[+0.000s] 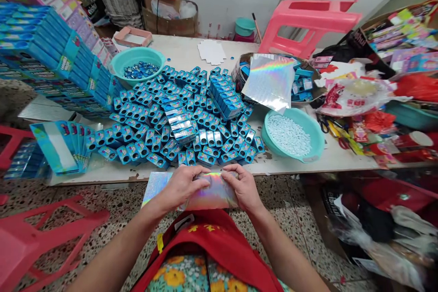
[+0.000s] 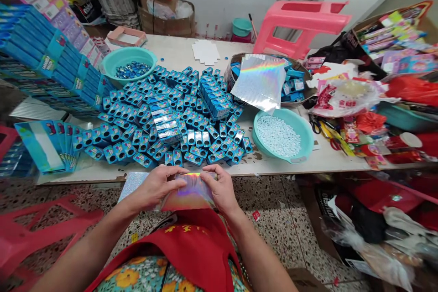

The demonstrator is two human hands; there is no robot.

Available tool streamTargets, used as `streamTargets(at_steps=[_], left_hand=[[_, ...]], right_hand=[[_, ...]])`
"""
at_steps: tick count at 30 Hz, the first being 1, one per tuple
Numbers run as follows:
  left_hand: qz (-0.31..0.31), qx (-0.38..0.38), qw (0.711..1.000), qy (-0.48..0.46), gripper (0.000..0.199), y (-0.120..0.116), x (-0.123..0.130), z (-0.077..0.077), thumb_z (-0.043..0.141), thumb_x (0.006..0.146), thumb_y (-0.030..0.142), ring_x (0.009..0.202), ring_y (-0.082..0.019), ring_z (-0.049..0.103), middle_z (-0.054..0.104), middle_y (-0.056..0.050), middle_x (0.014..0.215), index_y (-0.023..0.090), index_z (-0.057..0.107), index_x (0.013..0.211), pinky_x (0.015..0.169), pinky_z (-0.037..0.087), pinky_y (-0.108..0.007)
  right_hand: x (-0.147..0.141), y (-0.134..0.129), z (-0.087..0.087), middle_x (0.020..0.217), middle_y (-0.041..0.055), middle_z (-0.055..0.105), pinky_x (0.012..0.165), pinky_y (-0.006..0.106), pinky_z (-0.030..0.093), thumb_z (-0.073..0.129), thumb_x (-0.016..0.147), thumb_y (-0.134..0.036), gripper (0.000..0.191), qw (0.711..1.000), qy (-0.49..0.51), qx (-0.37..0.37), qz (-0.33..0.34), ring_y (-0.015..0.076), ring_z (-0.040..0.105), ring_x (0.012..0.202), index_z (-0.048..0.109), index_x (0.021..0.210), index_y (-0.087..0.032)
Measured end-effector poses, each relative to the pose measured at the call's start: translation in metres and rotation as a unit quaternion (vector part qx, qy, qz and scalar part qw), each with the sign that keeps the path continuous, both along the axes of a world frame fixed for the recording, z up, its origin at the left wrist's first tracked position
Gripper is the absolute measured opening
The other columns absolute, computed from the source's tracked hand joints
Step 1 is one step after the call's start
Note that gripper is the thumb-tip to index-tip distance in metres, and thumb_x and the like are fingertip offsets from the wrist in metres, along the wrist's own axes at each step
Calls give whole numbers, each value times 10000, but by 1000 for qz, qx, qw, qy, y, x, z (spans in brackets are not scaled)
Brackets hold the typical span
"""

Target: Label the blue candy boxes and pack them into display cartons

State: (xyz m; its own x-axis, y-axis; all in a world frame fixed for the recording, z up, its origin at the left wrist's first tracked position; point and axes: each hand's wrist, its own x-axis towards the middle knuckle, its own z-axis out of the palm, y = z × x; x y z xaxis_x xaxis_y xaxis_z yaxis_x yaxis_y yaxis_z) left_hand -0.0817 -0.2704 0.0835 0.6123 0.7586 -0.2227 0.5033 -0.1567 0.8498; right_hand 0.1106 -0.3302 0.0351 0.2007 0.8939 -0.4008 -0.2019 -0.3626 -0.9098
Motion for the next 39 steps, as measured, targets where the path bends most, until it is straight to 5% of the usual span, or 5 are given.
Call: streamTargets(at_steps=[8,12,21,28,39], left_hand=[[29,38,997,65,233,0,3,-8,558,805,382,766,-161,574,676,-4,780,244,723,894,730,398,-256],[26,-3,1000,10,246,-3,-3,-4,521,833,366,772,-148,577,672,-5,826,214,696,916,715,413,-243],[-6,138,990,26,211,-15,3,-7,547,848,367,872,-179,576,681,-18,898,227,664,954,820,370,-307],[38,86,996,11,197,-12,-6,-7,501,877,312,842,-159,568,689,8,862,229,679,856,813,360,-292],[5,127,991,33,221,-12,-9,-14,525,873,386,835,-159,532,673,10,844,226,677,867,783,319,-302]], right_hand=[[-7,-9,0,546,-66,539,455,213,346,785,615,-359,339,997,45,10,-59,85,435,446,611,876,-231],[-9,-12,1,502,-72,516,443,211,312,783,613,-383,345,996,40,8,-75,89,419,434,601,864,-230],[-19,-11,3,540,-70,483,444,222,259,743,661,-410,275,996,-78,39,-7,72,320,446,641,844,-232],[-19,-11,13,628,-41,603,551,221,407,775,623,-354,337,1000,8,21,6,103,522,568,623,887,-211],[-16,-2,11,590,-49,567,487,198,362,777,630,-351,291,1000,14,0,5,85,479,516,606,811,-201]])
